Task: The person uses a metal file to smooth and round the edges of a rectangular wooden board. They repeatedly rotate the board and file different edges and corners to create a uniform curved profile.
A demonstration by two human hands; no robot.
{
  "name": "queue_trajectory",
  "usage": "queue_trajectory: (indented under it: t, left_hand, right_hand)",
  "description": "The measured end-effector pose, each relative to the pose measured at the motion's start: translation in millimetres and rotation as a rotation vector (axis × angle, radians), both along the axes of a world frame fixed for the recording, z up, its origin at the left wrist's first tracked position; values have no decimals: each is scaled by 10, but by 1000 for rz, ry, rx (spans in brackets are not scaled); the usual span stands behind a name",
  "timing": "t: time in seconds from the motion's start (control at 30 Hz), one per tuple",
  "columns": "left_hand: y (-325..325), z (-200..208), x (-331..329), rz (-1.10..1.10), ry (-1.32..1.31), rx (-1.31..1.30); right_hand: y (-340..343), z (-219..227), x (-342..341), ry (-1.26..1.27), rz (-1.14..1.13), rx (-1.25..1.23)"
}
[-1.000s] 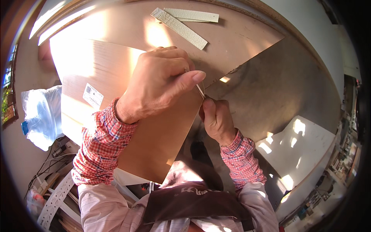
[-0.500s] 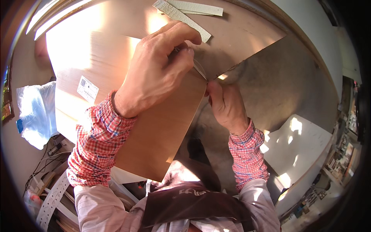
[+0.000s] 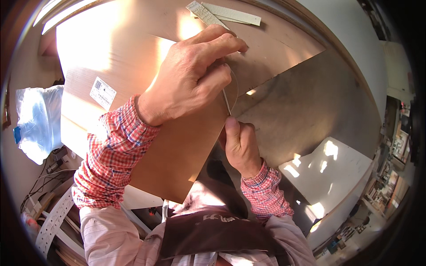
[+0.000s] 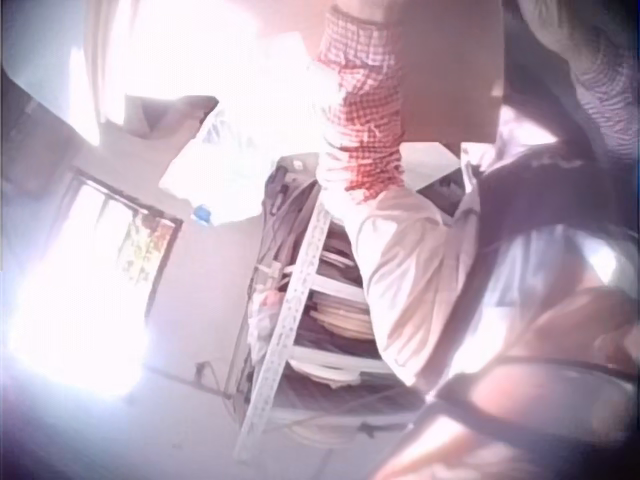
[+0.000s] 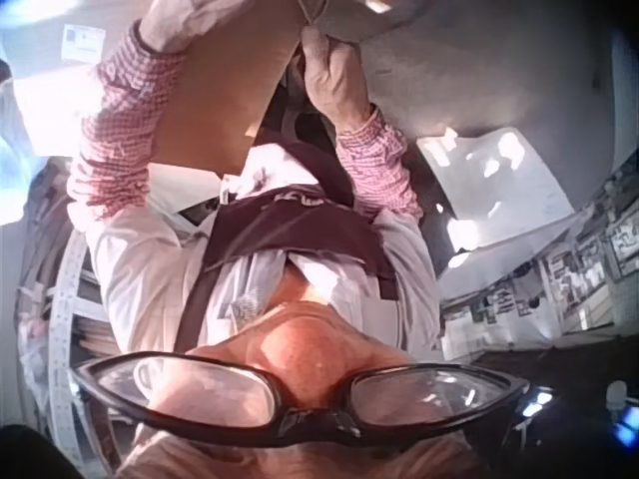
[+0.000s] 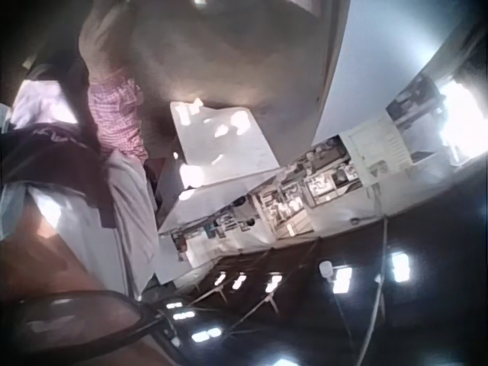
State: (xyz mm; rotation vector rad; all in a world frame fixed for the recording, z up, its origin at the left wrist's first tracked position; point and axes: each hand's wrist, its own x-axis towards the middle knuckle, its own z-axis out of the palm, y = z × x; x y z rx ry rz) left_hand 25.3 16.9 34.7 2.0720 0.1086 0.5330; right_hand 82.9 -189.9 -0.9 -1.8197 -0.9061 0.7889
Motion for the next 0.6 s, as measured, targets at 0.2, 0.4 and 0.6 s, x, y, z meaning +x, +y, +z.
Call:
queue_trajectory:
  t: [0.2, 0.4, 0.6]
  left_hand:
    - [24, -8, 45, 22, 37, 1]
    - [19, -12, 20, -15, 7, 8]
    - [25, -18, 14, 222, -102, -469]
  right_hand:
    - [57, -6, 248, -4, 0, -70]
    - [-87, 151, -268, 347, -81, -103]
    - [10, 145, 661, -314, 175, -180]
